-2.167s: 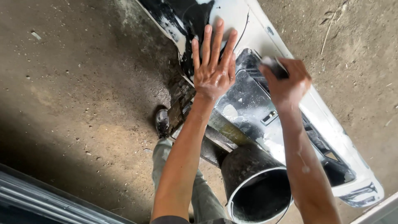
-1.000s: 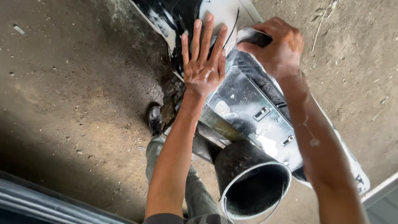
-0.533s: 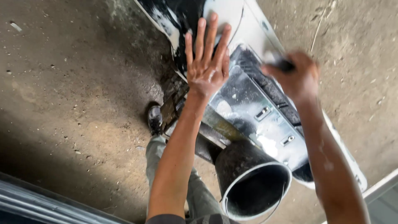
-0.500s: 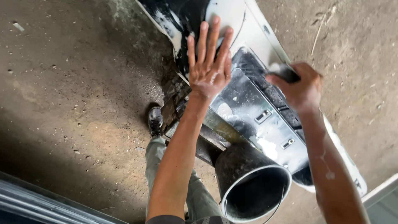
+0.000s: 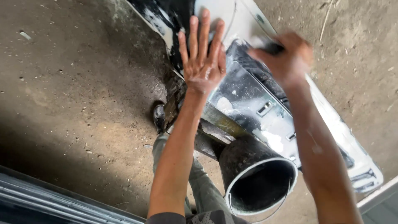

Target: The person sands a white car bumper with a sanding block, focusing on smoothing the surface and edges. They repeatedly dip the sanding block into a bucket of water and continue sanding different sections of the bumper.

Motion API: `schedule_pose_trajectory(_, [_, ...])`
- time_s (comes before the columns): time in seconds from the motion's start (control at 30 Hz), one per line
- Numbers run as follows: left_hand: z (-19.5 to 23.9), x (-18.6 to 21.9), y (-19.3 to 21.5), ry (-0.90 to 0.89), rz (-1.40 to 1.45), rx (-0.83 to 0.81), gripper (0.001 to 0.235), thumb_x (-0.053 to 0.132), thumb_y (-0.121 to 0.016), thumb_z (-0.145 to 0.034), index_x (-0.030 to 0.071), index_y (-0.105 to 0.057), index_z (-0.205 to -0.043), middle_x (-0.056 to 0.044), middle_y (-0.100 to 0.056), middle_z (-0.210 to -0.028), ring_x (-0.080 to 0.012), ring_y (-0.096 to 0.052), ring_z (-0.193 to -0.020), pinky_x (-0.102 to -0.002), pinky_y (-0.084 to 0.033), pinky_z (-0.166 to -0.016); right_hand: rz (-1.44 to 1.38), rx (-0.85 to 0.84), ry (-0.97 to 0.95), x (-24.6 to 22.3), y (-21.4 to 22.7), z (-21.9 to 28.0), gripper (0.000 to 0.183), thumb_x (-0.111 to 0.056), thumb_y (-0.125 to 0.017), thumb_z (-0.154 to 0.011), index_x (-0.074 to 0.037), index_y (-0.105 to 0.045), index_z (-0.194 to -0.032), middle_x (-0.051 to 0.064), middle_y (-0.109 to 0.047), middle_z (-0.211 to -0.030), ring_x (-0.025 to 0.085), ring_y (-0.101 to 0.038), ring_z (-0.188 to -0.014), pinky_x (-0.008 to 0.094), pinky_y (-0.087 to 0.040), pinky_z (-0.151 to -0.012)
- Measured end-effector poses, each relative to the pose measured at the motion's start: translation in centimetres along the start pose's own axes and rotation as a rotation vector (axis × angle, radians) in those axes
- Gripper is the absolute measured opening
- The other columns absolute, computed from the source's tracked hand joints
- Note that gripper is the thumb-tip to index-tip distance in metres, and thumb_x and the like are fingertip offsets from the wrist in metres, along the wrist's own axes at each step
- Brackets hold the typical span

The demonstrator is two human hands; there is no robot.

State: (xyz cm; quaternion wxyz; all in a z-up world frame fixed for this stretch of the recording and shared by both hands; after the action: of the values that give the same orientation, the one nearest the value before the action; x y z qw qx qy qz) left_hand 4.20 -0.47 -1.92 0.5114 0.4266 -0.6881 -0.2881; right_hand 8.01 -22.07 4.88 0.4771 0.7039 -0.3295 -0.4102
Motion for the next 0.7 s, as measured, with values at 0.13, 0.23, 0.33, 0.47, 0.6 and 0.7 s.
schedule_pose_trajectory(0.13, [-0.5,-0.3,1.6,0.006,0.005,0.019,0.045,0.033,-0.033,-0.117,0.029,-0.035,-0.161,-0.005,-0.027,-0.169,-0.0277,-0.023,-0.159,-0.053,-0.009,-0.134,0.04,0.021,0.107,-1.1,0.0,-1.3,0.042,-0.045,-0.089,-0.099,-0.006,-0.076,-0.101,0.007,-0.075,-0.096,0.01,-0.071,-0.071,0.024,-0.06,-0.056])
schedule_pose_trajectory(0.23, [-0.8,0.0,1.3,-0.018,0.043,0.07,0.044,0.033,-0.033,-0.12,0.028,-0.032,-0.164,-0.005,-0.024,-0.17,-0.0273,-0.021,-0.161,-0.052,-0.009,-0.137,-0.037,-0.155,-0.21,2.4,1.5,3.1,0.05,-0.048,-0.09,-0.094,-0.002,-0.071,-0.096,0.009,-0.071,-0.087,0.015,-0.068,-0.064,0.03,-0.06,-0.059])
schedule_pose_trajectory(0.33, [-0.4,0.2,1.7,-0.021,-0.017,0.094,0.047,0.033,-0.031,-0.119,0.025,-0.031,-0.165,-0.007,-0.025,-0.17,-0.029,-0.021,-0.159,-0.054,-0.009,-0.133,-0.053,-0.107,-0.114,0.1,1.3,1.8,0.05,-0.05,-0.089,-0.098,-0.003,-0.075,-0.109,0.008,-0.074,-0.098,0.015,-0.073,-0.075,0.03,-0.063,-0.07])
schedule_pose_trajectory(0.47, [-0.5,0.1,2.0,-0.004,-0.003,0.019,0.045,0.035,-0.032,-0.118,0.025,-0.034,-0.162,-0.008,-0.03,-0.168,-0.0303,-0.024,-0.159,-0.055,-0.011,-0.133,0.062,-0.012,0.032,-1.9,-0.3,-2.9,0.048,-0.051,-0.09,-0.092,-0.006,-0.076,-0.102,0.005,-0.074,-0.094,0.015,-0.072,-0.074,0.03,-0.062,-0.063])
schedule_pose_trajectory(0.6, [-0.9,-0.3,1.5,0.013,0.012,0.014,0.046,0.033,-0.032,-0.115,0.026,-0.036,-0.161,-0.008,-0.031,-0.167,-0.03,-0.025,-0.158,-0.054,-0.01,-0.132,-0.011,-0.199,-0.189,3.2,1.5,4.0,0.049,-0.05,-0.09,-0.092,-0.004,-0.073,-0.096,0.008,-0.072,-0.088,0.016,-0.066,-0.065,0.03,-0.058,-0.062])
schedule_pose_trajectory(0.7, [-0.6,0.2,1.8,-0.032,-0.028,-0.013,0.044,0.034,-0.033,-0.121,0.024,-0.034,-0.164,-0.01,-0.028,-0.169,-0.0329,-0.023,-0.158,-0.056,-0.009,-0.132,-0.059,-0.155,-0.234,2.8,1.4,4.4,0.051,-0.052,-0.094,-0.091,-0.006,-0.074,-0.099,0.007,-0.074,-0.093,0.015,-0.069,-0.07,0.029,-0.059,-0.063])
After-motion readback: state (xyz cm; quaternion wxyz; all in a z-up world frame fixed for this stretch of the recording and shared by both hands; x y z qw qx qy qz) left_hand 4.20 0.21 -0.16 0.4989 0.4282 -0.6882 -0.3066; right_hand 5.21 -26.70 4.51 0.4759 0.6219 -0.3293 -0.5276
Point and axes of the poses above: each hand's wrist, its own z-axis away from the middle knuckle, its own y-axis out of the back of the hand, x = y × z, the point moved 5 cm from there along -z, towards the middle knuckle
